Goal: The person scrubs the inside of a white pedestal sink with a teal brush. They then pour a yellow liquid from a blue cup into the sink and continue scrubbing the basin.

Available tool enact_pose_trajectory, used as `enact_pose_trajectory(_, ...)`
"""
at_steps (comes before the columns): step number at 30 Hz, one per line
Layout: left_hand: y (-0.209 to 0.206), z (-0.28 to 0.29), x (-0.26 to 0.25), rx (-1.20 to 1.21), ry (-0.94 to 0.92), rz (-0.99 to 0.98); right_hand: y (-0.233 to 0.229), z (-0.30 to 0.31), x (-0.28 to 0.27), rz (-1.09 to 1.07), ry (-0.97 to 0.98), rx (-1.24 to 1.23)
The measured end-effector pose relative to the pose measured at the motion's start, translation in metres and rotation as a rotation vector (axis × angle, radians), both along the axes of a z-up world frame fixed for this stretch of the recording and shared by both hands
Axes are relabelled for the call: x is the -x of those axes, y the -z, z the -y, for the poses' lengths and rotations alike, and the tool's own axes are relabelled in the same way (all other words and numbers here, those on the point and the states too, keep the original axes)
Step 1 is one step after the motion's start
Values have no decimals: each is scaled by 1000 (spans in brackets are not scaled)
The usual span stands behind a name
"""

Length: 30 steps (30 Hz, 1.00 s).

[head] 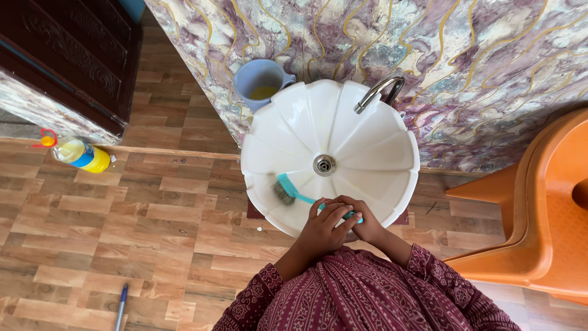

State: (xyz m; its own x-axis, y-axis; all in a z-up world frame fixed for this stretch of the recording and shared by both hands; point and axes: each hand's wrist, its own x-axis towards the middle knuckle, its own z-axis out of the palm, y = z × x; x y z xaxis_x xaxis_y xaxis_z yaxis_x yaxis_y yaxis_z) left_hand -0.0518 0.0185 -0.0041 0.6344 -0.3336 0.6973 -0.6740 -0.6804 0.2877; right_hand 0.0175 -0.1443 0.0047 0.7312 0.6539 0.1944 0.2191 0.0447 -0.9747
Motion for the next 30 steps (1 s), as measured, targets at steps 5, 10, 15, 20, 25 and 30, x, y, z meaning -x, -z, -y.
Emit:
enact_pose_trajectory(5, 5, -15, -14, -66, -26, 28, -28, -11, 0, 229, 295, 562)
enact_pose_trajectory(10, 14, -24, -17, -45, 62, 114, -24, -12, 8, -36, 114, 103)
enact_pose_trajectory(15, 15, -25, -8, -99, 41, 29, -7, -13, 12, 228, 394, 584)
enact_pose_trajectory(20, 14, -38, -8, -98, 54, 125, 8, -31, 15, 13, 148, 78)
enact_pose_trajectory(25, 13, -48, -11, -56, 124, 8, 19, -44, 20, 136, 275, 270)
enact_pose_trajectory(30, 14, -49, -9, -100, 82, 51, 18, -41, 13, 21, 132, 57)
